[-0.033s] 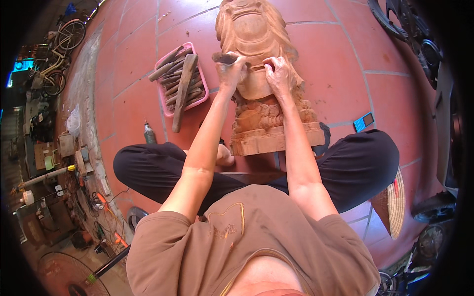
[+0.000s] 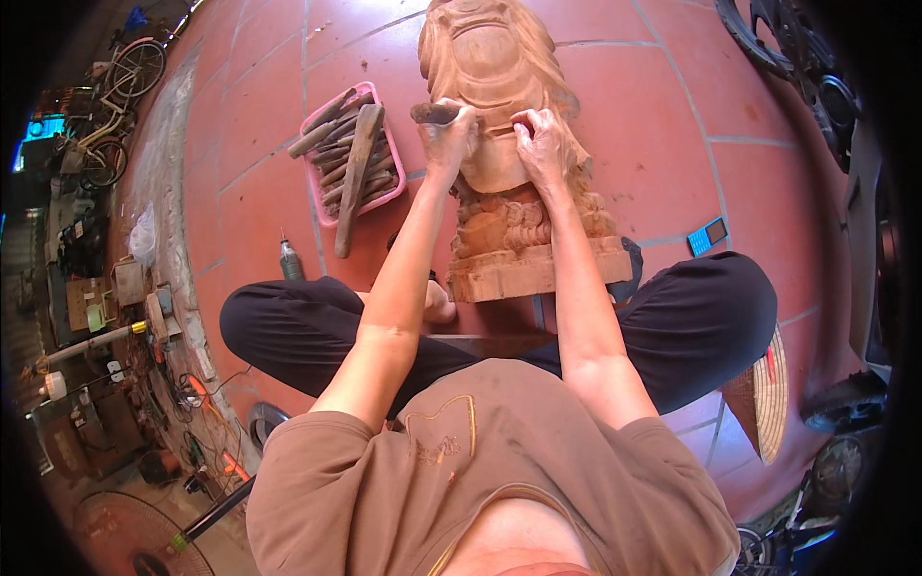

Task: The person carves a wooden statue using a chisel and mallet. They repeatedly strike the chisel to shape the wood and occasionally brush away debris with their hand.

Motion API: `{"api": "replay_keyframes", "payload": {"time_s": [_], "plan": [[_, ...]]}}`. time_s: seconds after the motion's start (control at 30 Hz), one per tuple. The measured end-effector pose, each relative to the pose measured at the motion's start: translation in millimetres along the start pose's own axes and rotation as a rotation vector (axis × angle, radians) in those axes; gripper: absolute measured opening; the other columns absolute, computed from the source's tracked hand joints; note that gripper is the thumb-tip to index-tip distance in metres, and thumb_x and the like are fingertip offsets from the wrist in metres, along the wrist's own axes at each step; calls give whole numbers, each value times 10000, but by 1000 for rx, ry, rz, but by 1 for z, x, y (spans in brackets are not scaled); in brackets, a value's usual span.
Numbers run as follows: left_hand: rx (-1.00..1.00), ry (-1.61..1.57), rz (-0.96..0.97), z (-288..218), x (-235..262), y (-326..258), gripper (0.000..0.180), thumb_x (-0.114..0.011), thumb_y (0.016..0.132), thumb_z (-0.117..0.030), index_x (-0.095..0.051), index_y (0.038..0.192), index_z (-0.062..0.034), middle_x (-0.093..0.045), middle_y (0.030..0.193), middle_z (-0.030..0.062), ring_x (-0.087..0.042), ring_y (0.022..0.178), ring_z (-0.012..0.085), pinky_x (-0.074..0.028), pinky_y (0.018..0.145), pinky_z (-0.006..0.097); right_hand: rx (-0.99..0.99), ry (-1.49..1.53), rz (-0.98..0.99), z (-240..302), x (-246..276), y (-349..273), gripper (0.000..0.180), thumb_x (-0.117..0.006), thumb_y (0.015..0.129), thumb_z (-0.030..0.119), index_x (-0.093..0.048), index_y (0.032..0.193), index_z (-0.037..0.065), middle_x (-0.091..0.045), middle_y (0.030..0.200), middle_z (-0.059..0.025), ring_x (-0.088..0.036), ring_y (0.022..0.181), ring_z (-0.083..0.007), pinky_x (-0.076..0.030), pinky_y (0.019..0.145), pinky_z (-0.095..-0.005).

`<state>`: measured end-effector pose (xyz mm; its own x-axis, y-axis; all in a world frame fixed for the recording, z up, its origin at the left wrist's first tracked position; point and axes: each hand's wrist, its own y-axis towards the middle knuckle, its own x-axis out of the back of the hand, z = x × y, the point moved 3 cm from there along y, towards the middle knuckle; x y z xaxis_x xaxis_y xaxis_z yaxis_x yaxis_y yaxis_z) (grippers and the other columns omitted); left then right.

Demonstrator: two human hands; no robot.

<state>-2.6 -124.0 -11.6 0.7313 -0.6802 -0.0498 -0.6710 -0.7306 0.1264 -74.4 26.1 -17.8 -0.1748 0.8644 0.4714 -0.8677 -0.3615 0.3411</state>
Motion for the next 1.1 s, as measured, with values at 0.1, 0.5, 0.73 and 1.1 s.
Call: {"api": "replay_keyframes", "payload": {"time_s": [0.1,0.5,0.73,1.1], "plan": [[27,-46,-98,2,-7,-10,85,-664,808,-63,-594,760,-65,-591,626,4,-536,510,68,-432,465,232,45,-8,1,-1,2,2,76,-634,824,81,-693,871,87,-621,866,-118,-632,832,-304,-493,726,-408],[26,-35,-60,3,1,4,83,-658,814,-61,-601,763,-28,-621,667,35,-591,600,103,-492,579,256,8,-59,-10,-4,-1,7,83,-635,837,111,-701,887,111,-633,892,-110,-637,858,-303,-494,750,-420],[68,88,37,4,7,3,91,-667,810,-81,-611,756,-34,-622,645,36,-592,554,107,-479,530,263,12,6,-21,-6,-1,7,83,-651,838,100,-701,904,104,-610,846,-104,-615,826,-283,-486,736,-397],[36,144,20,-1,-5,-9,90,-671,813,-83,-604,764,-50,-598,616,16,-555,488,110,-467,483,263,-14,-35,-9,-9,-1,5,75,-634,840,116,-697,879,116,-627,892,-105,-633,861,-311,-495,744,-416]]}}
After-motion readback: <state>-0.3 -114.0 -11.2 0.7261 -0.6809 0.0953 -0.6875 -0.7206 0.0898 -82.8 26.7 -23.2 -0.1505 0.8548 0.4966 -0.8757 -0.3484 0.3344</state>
